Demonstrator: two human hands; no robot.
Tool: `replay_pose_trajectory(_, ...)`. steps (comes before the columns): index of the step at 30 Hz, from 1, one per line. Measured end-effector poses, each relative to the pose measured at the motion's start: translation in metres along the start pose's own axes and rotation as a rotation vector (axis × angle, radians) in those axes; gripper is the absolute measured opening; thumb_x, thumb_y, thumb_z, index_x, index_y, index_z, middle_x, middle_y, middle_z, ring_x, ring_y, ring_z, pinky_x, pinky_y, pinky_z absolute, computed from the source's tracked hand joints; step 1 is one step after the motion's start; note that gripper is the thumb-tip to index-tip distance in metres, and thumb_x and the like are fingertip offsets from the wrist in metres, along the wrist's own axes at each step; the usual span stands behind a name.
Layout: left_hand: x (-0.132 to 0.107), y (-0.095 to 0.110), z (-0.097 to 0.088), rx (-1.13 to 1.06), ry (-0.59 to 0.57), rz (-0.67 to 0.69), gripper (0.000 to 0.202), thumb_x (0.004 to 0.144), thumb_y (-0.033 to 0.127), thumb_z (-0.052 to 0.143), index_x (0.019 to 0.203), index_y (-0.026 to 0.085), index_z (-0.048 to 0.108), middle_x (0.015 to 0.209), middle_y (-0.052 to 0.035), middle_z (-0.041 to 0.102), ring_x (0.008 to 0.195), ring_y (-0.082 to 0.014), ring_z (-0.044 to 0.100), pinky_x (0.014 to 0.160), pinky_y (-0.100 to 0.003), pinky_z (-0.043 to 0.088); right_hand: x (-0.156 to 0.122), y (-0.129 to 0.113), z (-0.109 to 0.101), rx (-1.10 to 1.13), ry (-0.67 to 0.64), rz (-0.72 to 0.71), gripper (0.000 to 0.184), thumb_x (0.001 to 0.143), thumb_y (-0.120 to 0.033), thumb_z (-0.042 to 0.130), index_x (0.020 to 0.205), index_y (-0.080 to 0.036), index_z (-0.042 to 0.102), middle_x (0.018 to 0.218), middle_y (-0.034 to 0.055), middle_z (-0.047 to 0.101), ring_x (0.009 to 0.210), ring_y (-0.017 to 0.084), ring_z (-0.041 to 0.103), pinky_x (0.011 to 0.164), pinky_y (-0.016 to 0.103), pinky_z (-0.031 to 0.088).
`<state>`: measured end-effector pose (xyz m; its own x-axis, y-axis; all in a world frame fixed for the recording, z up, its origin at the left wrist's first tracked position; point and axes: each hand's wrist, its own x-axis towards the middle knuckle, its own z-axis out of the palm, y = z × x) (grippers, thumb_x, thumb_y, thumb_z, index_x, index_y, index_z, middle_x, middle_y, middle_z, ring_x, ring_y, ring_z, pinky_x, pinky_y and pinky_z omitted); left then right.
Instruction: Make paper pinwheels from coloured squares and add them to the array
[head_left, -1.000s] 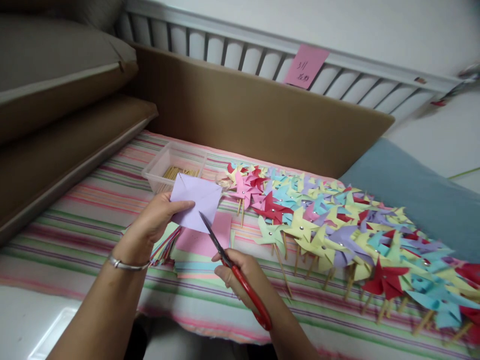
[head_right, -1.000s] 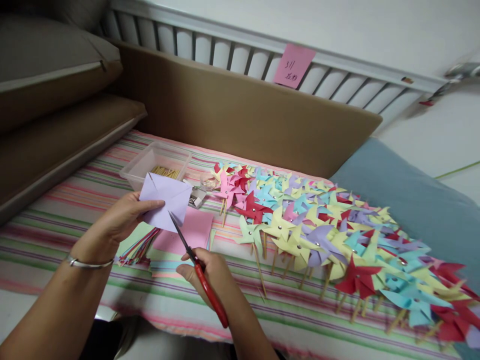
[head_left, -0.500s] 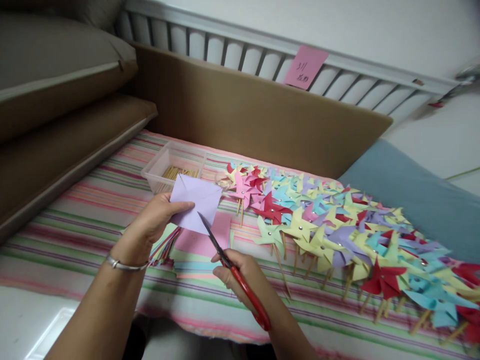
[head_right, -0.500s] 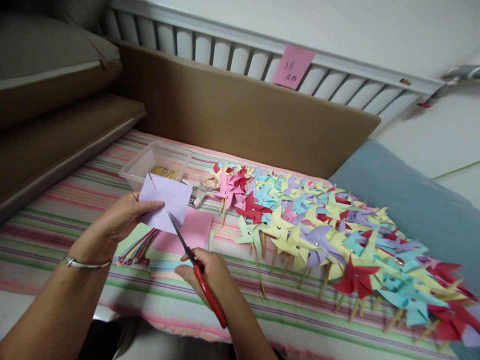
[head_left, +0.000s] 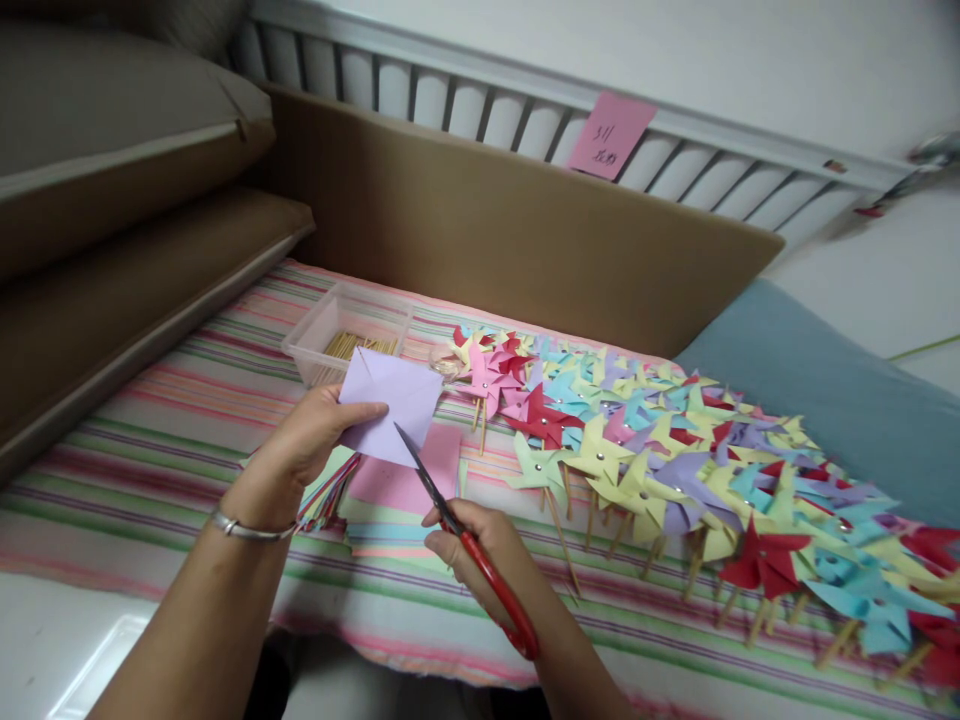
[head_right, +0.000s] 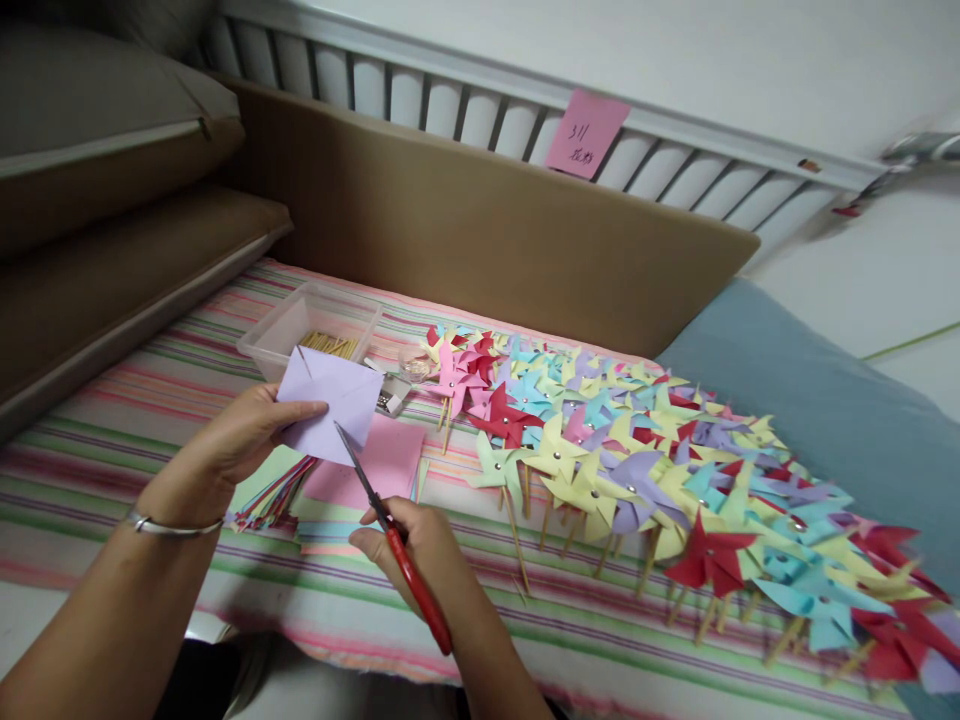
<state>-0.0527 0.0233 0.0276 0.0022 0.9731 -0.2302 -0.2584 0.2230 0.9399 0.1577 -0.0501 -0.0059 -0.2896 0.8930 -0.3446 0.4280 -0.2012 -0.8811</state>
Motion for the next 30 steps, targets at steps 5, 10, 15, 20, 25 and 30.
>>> replay_pose_trajectory(5, 0.001, -0.001, -0.001, 0.009, 0.012, -0.002, 0.024, 0.051, 0.021, 0.080, 0.072, 0.013, 0.074, 0.073, -0.0087, 0.073, 0.059, -0.0178, 0.063, 0.055, -0.025, 0.048, 0.000, -0.001, 0.001, -0.010, 0.014, -0.004, 0.025, 0.072, -0.039, 0.064, 0.085, -0.017, 0.064, 0.055, -0.0058, 0.038, 0.049, 0.009, 0.038, 0.047, 0.021, 0.030)
replay_pose_trajectory(10, 0.003, -0.003, -0.005, 0.034, 0.010, -0.006, 0.025, 0.051, 0.022, 0.080, 0.074, 0.013, 0.073, 0.070, -0.0076, 0.073, 0.058, -0.0180, 0.063, 0.053, -0.025, 0.047, 0.000, -0.003, 0.001, -0.023, 0.012, -0.012, 0.025, 0.072, -0.039, 0.064, 0.084, -0.017, 0.064, 0.053, -0.0063, 0.038, 0.049, 0.008, 0.035, 0.047, 0.020, 0.029)
replay_pose_trajectory(15, 0.004, -0.003, -0.007, 0.029, 0.023, -0.008, 0.025, 0.052, 0.021, 0.080, 0.074, 0.013, 0.073, 0.071, -0.0049, 0.073, 0.059, -0.0161, 0.063, 0.056, -0.023, 0.047, -0.001, -0.003, 0.000, -0.092, 0.020, -0.050, 0.022, 0.074, -0.035, 0.062, 0.084, -0.016, 0.063, 0.052, -0.0063, 0.039, 0.049, 0.008, 0.034, 0.048, 0.020, 0.029)
replay_pose_trajectory(20, 0.004, 0.000, -0.010, -0.023, 0.112, 0.016, 0.026, 0.050, 0.020, 0.082, 0.073, 0.013, 0.073, 0.069, -0.0032, 0.073, 0.058, -0.0146, 0.063, 0.056, -0.022, 0.048, 0.001, -0.001, -0.004, -0.169, -0.017, -0.049, 0.018, 0.075, -0.023, 0.056, 0.089, -0.015, 0.063, 0.054, -0.0061, 0.039, 0.048, 0.008, 0.035, 0.047, 0.020, 0.031)
replay_pose_trajectory(25, 0.002, 0.005, -0.016, -0.049, 0.172, 0.011, 0.033, 0.047, 0.020, 0.083, 0.077, 0.011, 0.072, 0.072, -0.0060, 0.073, 0.060, -0.0172, 0.064, 0.056, -0.024, 0.050, -0.002, 0.004, -0.019, -0.286, -0.049, -0.056, 0.029, 0.075, -0.015, 0.049, 0.102, -0.015, 0.060, 0.059, -0.0040, 0.048, 0.051, 0.010, 0.045, 0.051, 0.021, 0.037)
replay_pose_trajectory(30, 0.001, 0.007, -0.018, -0.045, 0.158, -0.006, 0.033, 0.044, 0.021, 0.083, 0.074, 0.011, 0.072, 0.068, -0.0066, 0.072, 0.057, -0.0190, 0.064, 0.053, -0.026, 0.050, -0.009, 0.007, -0.037, -0.279, -0.192, -0.121, 0.023, 0.079, -0.020, 0.050, 0.102, -0.019, 0.056, 0.072, -0.0013, 0.058, 0.061, 0.012, 0.052, 0.057, 0.022, 0.040)
